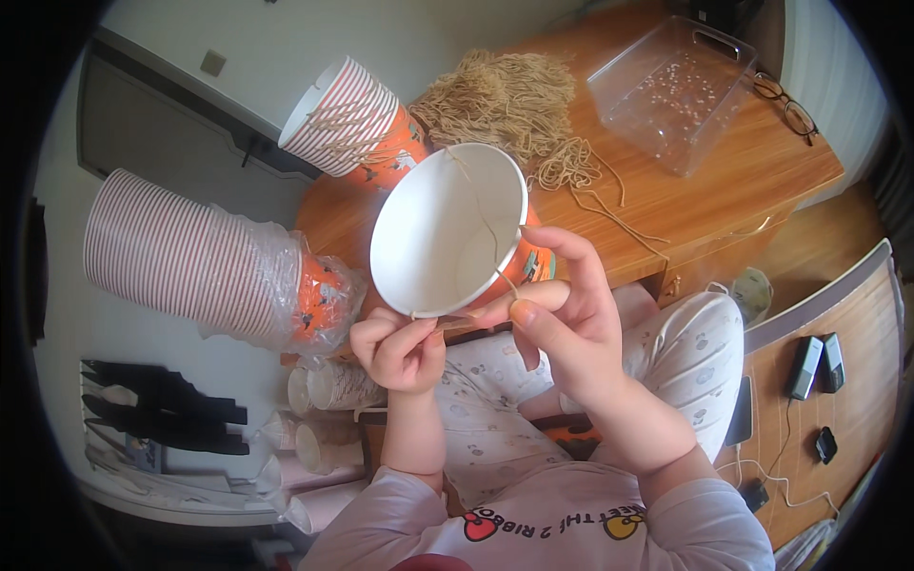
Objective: Threading twine handles through pre-punched holes in paper buckets for final assembly.
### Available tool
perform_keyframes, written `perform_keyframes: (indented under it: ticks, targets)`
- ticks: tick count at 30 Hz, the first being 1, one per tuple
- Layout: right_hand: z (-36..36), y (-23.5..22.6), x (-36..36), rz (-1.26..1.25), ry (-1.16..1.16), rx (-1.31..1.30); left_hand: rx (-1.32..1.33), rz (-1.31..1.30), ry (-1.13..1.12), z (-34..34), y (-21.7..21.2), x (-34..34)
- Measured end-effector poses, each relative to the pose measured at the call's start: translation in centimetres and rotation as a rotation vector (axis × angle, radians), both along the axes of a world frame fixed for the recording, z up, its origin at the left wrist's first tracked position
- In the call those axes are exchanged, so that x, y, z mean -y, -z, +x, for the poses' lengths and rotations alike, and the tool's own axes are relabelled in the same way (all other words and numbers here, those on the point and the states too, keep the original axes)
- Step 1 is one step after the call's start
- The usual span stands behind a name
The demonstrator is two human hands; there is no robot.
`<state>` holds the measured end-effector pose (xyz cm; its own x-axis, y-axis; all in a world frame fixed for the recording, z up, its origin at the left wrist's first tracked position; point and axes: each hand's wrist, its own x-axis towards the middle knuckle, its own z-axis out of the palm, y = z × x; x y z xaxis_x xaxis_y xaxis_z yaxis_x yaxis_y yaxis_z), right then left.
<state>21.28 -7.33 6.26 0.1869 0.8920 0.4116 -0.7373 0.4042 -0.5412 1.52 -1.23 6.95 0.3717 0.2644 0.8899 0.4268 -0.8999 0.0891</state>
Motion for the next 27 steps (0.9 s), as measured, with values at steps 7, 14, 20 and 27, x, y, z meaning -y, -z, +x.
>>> perform_keyframes:
  ticks: [7, 14, 20, 27]
  targets:
    - [1.5, 1.8, -0.7, -0.015, -0.155, -0.192, -0.039, 0.195, -0.117, -0.3, 0.4, -0.6]
    - [2.5, 4.5, -1.4, 0.189, -0.401, -0.391, -0.079, -0.252, -0.131, -1.0, -0.8, -2.6]
    - [3.8, 5.4, -2.4, 0.223, -0.453, -0.434, -0.226, -0.379, -0.04, -1.2, -4.0, -3.1]
    - [4.3, 6.0, -2.3, 0.332, -0.478, -0.454, -0.531, -0.125, -0.129, -0.9, -9.0, -1.4]
